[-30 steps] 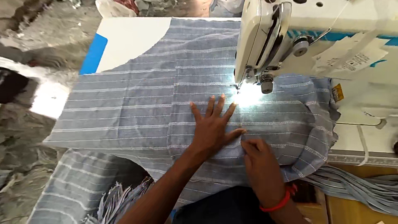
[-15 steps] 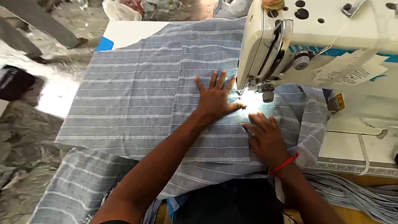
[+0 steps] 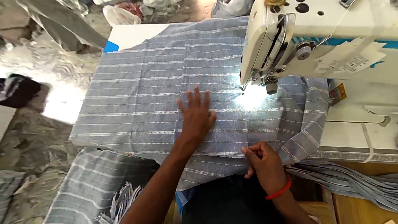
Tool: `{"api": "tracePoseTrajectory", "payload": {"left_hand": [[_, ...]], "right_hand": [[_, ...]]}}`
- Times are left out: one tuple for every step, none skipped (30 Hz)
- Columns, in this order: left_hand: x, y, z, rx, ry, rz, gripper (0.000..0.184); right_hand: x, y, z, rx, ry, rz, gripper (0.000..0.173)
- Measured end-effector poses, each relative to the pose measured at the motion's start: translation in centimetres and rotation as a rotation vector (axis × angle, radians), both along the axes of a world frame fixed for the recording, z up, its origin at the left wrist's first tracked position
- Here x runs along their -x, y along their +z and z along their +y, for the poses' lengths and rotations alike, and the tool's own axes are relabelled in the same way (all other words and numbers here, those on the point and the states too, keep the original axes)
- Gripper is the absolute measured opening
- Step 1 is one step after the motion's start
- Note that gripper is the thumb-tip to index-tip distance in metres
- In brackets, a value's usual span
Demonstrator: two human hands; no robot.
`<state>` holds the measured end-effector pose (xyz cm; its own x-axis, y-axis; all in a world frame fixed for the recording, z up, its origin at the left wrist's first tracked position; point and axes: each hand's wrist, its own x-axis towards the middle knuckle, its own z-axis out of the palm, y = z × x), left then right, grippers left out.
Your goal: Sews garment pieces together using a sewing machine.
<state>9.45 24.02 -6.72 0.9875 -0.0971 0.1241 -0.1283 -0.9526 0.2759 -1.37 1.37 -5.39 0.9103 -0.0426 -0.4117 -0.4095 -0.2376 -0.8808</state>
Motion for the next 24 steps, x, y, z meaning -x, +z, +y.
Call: {"api": "tracePoseTrajectory", "payload": {"left_hand": [[-0.4,0.4,-1.3,0.097,-0.103,-0.050,0.058],[-0.6,0.5,-2.7,0.175,-0.194,-0.068,0.053],[-0.4,0.3,-3.9,0.216,-0.261,-0.073,0.048],[0.1,-0.2,-5.0,0.201,-0.285,-0.072,0.049],[0.8,-0.7,-5.8,0.125,-0.275,-0.061,0.059],[1.6,-1.0,-6.3,0.016,-0.240,-0.040,0.072],[2.3,-1.2,-6.4,-0.066,-0.201,-0.020,0.083],[2.6,-1.5,-6.4,-0.113,-0.175,-0.006,0.090],[2.5,-1.7,-6.3,-0.130,-0.160,-0.007,0.092],[2.1,-1.9,-6.1,-0.131,-0.153,-0.014,0.093],[1.5,-2.0,-6.1,-0.128,-0.152,-0.013,0.093],[0.6,-2.0,-6.1,-0.124,-0.152,-0.016,0.093],[-0.4,-1.9,-6.0,-0.123,-0.152,-0.020,0.094],[-1.3,-1.9,-6.0,-0.126,-0.151,-0.023,0.095],[-2.2,-1.9,-5.9,-0.126,-0.150,-0.026,0.095],[-3.1,-1.9,-5.8,-0.126,-0.150,-0.027,0.096],[-3.9,-1.9,-5.8,-0.126,-0.151,-0.025,0.095],[-4.6,-1.8,-5.7,-0.122,-0.154,-0.026,0.095],[-5.4,-1.7,-5.8,-0.109,-0.157,-0.030,0.094],[-6.3,-1.5,-5.7,-0.097,-0.163,-0.034,0.092],[-7.1,-1.4,-5.6,-0.088,-0.165,-0.030,0.091],[-7.8,-1.3,-5.4,-0.086,-0.166,-0.022,0.091],[-8.5,-1.3,-5.3,-0.090,-0.169,-0.018,0.094],[-9.1,-1.2,-5.2,-0.088,-0.182,-0.025,0.099]], "right_hand": [[-0.1,0.2,-0.1,-0.025,0.015,0.021,0.020],[-0.3,0.5,-0.3,-0.062,0.044,0.057,0.021],[-0.6,0.8,-0.5,-0.106,0.074,0.097,0.024],[-0.8,1.0,-0.7,-0.131,0.099,0.132,0.027],[-1.0,1.1,-0.9,-0.131,0.127,0.164,0.030],[-1.4,0.9,-1.2,-0.102,0.163,0.190,0.031],[-1.7,0.6,-1.4,-0.044,0.200,0.190,0.032],[-1.7,0.5,-1.5,0.054,0.235,0.136,0.031],[-1.6,0.2,-1.5,0.211,0.265,-0.007,0.028],[-1.3,-0.3,-1.6,0.415,0.278,-0.224,0.023],[-1.0,-0.9,-1.8,0.614,0.292,-0.447,0.024],[-0.9,-1.5,-1.9,0.752,0.312,-0.605,0.029],[-0.8,-2.5,-2.0,0.835,0.322,-0.710,0.033],[-0.6,-3.5,-2.1,0.871,0.322,-0.780,0.037],[-0.7,-4.3,-2.2,0.879,0.325,-0.821,0.040],[-1.0,-4.8,-2.3,0.884,0.327,-0.840,0.042],[-1.4,-5.0,-2.5,0.883,0.329,-0.849,0.041],[-2.1,-5.0,-2.7,0.882,0.337,-0.854,0.041],[-3.1,-5.0,-3.1,0.880,0.354,-0.863,0.042],[-4.2,-5.0,-3.4,0.875,0.371,-0.883,0.042],[-5.3,-4.8,-3.7,0.867,0.395,-0.897,0.041],[-6.4,-4.4,-3.9,0.856,0.420,-0.894,0.039],[-7.5,-3.8,-3.9,0.845,0.441,-0.878,0.037],[-8.7,-3.0,-3.9,0.833,0.452,-0.863,0.034]]}}
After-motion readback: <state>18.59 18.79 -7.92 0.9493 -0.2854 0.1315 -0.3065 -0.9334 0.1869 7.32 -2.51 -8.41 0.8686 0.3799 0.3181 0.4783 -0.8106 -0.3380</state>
